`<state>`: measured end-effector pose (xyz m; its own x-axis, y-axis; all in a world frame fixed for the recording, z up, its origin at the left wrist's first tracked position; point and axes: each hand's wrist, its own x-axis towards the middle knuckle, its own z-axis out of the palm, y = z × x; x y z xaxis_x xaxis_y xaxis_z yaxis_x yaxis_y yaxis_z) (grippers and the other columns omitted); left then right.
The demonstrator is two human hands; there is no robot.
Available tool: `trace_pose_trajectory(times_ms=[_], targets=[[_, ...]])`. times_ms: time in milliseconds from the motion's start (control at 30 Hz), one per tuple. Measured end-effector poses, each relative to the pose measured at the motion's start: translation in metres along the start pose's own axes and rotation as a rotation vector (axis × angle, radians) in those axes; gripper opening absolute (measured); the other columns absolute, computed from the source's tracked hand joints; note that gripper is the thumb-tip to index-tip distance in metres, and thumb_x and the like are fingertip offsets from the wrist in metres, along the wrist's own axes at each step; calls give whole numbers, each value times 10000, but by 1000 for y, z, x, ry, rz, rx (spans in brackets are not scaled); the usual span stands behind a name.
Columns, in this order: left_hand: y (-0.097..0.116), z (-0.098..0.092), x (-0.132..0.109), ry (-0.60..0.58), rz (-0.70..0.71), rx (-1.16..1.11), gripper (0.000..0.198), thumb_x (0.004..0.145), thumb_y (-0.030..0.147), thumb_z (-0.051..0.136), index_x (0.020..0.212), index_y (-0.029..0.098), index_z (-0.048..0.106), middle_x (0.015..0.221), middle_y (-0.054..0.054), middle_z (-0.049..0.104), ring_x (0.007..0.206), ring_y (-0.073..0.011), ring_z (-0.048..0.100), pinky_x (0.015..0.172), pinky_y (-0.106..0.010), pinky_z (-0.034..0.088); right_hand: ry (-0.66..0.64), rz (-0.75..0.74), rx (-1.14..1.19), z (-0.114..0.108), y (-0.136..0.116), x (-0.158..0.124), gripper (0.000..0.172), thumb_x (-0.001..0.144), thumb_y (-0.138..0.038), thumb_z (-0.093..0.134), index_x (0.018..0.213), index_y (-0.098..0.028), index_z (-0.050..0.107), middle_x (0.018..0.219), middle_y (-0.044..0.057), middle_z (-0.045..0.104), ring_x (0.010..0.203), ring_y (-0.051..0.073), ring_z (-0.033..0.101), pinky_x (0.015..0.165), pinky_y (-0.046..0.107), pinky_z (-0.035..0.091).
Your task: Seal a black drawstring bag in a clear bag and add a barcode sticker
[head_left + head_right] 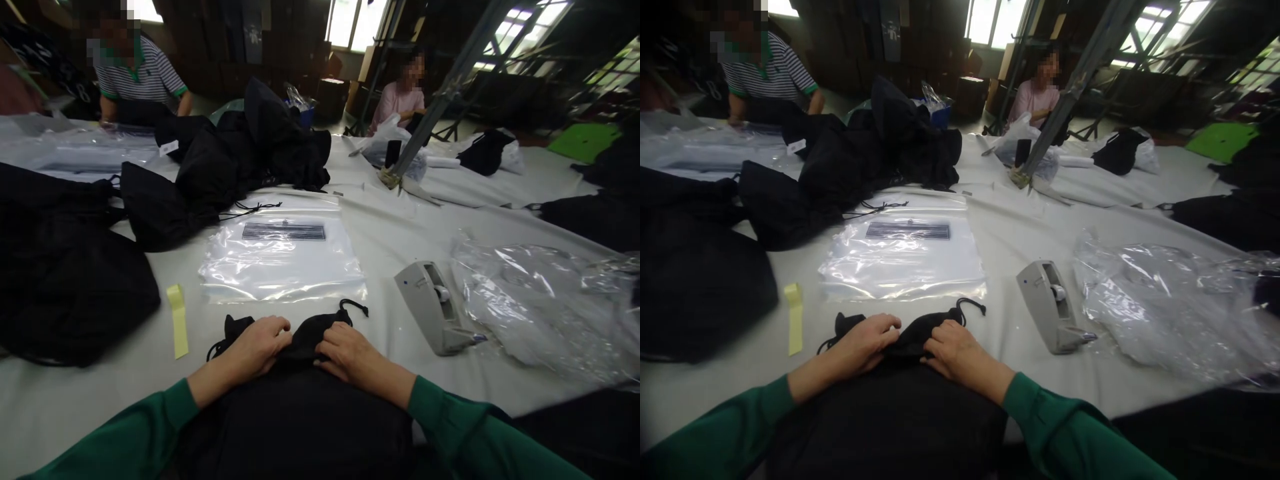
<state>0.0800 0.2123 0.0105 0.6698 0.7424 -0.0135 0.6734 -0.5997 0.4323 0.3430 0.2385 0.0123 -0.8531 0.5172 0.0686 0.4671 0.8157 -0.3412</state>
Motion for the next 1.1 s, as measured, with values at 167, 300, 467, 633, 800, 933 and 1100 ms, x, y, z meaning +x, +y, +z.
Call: trace_pose_trajectory(times_ms=[167,300,467,633,800,933,1100], targets=[[-3,2,8,-94,30,20,209,806,74,424,917,227,513,1010,-42,634,886,-212,582,799,-325,399,-48,179,140,-19,14,34,832,772,-591,705,1431,-200,380,1216,149,571,987,270,598,838,382,480],[-11,5,9,-86,-112,50,77,886,196,470,936,236,514,917,-31,653,851,-228,617,727,-304,404,-179,136,54,-23,26,61,559,802,-642,639,1198,-248,635,1336,122,555,1165,308,547,969,403,415],[-33,20,25,3,-348,61,259,984,443,385,1036,217,500,856,-59,666,792,-258,645,632,-302,403,-167,365,-13,13,38,65,463,978,-538,404,914,-171,678,802,98,694,778,241,655,688,305,451],[-52,33,44,34,-404,66,278,948,471,486,932,199,545,931,-71,653,867,-248,627,698,-305,438,-77,455,-105,28,42,65,344,942,-472,536,955,-149,653,912,121,667,862,257,632,757,332,439],[-45,17,45,84,-398,93,285,923,460,528,1031,198,547,1068,-100,604,1012,-280,572,843,-370,439,9,408,-133,-1,31,66,399,939,-499,531,1171,-180,594,1104,126,620,1040,258,572,880,345,403],[-29,16,43,40,-372,85,267,981,410,361,1038,211,530,1011,-99,628,983,-286,594,836,-393,444,-80,374,-102,8,14,60,310,968,-412,469,885,-192,671,845,72,692,790,221,640,709,304,415],[-25,39,45,-104,-332,60,173,921,327,445,957,209,567,844,-74,686,791,-281,668,691,-354,473,-129,373,-109,37,8,60,315,918,-325,482,755,-154,690,730,118,720,675,271,674,625,326,409]])
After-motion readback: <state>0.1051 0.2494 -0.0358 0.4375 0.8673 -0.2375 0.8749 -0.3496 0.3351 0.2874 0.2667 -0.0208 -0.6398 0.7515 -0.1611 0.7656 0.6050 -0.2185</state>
